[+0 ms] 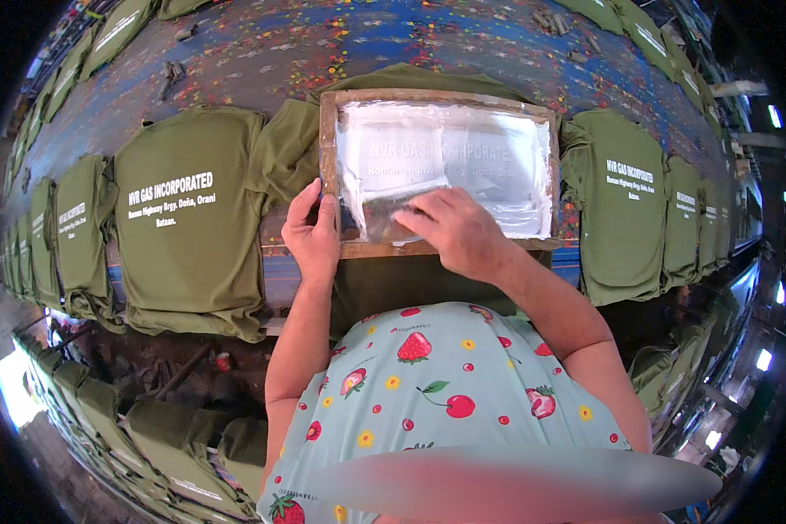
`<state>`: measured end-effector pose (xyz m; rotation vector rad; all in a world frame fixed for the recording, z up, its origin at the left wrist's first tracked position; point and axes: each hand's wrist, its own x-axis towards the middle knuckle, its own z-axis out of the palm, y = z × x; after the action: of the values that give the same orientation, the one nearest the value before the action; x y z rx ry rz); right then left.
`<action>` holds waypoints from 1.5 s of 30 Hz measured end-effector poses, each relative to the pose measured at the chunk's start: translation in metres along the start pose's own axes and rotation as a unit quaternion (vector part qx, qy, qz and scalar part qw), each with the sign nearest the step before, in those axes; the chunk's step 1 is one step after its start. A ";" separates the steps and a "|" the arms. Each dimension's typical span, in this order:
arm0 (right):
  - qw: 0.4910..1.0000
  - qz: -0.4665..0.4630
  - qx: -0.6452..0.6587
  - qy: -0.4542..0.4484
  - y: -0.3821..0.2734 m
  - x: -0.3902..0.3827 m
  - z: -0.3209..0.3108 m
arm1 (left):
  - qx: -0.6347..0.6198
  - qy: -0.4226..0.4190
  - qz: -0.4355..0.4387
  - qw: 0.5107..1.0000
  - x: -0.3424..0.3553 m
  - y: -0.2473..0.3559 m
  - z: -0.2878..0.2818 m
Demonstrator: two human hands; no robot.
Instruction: The person holds a wooden screen printing frame with a white paste and uses a squeegee to spread the paste over the screen. The person repeatedly wipes the screen surface and occasionally touches nearby green fabric bundles labeled with company text.
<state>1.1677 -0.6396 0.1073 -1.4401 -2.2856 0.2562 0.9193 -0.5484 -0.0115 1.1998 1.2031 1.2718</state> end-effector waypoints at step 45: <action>0.994 0.065 0.076 -0.044 0.086 -0.100 -0.089 | 0.011 0.002 -0.020 1.000 0.002 0.012 -0.001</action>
<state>1.3142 -0.6965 0.1291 -1.5264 -2.1899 0.5310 0.9181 -0.5467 0.0005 1.1832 1.2408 1.2354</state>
